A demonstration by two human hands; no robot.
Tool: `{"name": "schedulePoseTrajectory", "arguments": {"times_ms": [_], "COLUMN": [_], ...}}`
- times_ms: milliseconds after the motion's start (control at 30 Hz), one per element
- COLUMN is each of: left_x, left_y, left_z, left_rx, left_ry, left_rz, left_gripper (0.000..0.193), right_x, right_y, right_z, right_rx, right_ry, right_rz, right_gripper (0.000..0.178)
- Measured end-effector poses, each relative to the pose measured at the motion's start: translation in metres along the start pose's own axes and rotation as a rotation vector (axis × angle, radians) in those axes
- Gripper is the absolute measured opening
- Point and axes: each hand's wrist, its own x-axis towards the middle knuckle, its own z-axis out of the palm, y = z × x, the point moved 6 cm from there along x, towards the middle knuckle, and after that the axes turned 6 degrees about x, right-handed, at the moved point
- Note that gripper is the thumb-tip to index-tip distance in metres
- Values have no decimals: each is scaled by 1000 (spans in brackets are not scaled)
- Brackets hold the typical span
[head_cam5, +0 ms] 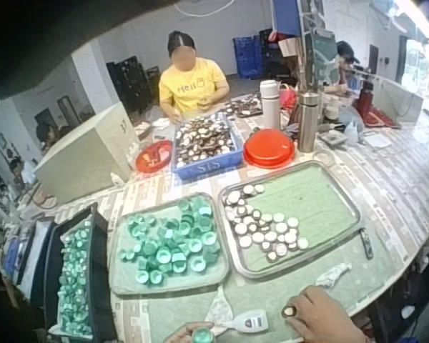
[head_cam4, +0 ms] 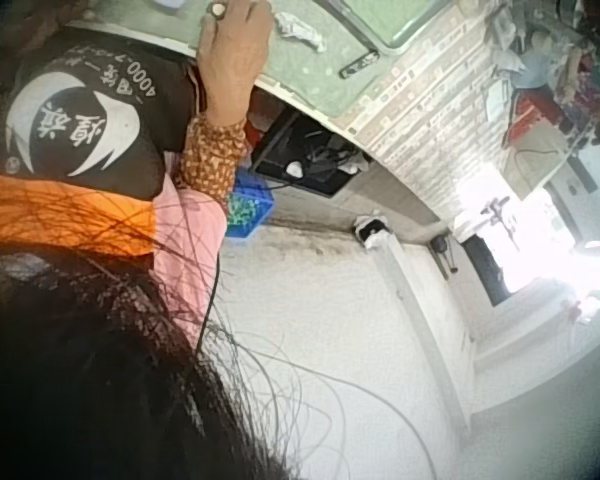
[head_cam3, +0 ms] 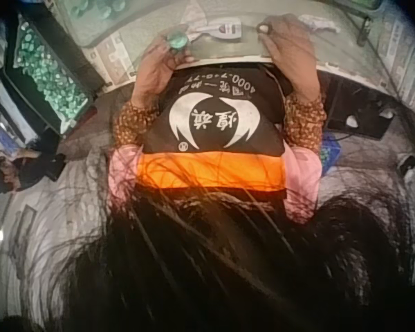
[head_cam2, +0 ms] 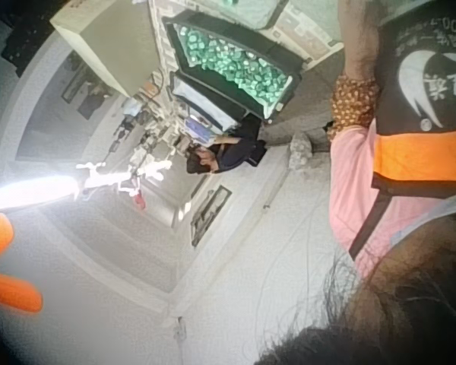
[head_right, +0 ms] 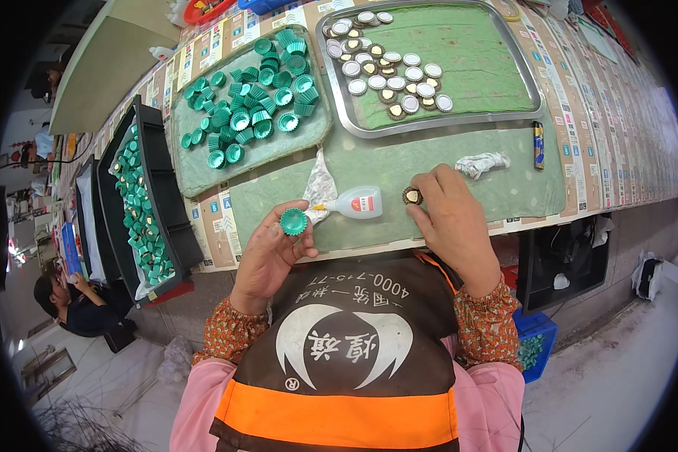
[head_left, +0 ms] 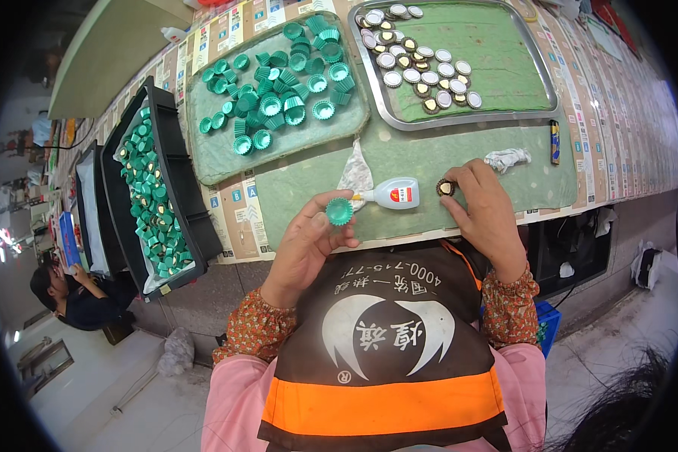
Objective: The person glues green plastic cups into circular metal bases by hand, applying glue from a bottle to each base and then inserting a cup.
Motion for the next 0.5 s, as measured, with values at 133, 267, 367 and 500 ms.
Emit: {"name": "schedulePoseTrajectory", "arguments": {"times_ms": [133,267,367,500], "left_x": [1,-1,0,0], "left_y": [-2,-2,-5,-10], "left_z": [-1,0,0,1], "left_rx": [-13,-20,-40,-88], "left_ry": [-15,-22,-35,-65], "left_rz": [-1,-13,-36,-51], "left_gripper": [63,63,63,63], "right_x": [-1,-2,-2,-3], "right_y": [-1,1,-1,-19], "right_z": [1,4,5,6], "right_rx": [19,21,31,259], "right_ry": [3,-5,7,-28], "right_rz": [28,3,-26,-35], "right_gripper": [33,33,32,33]}}
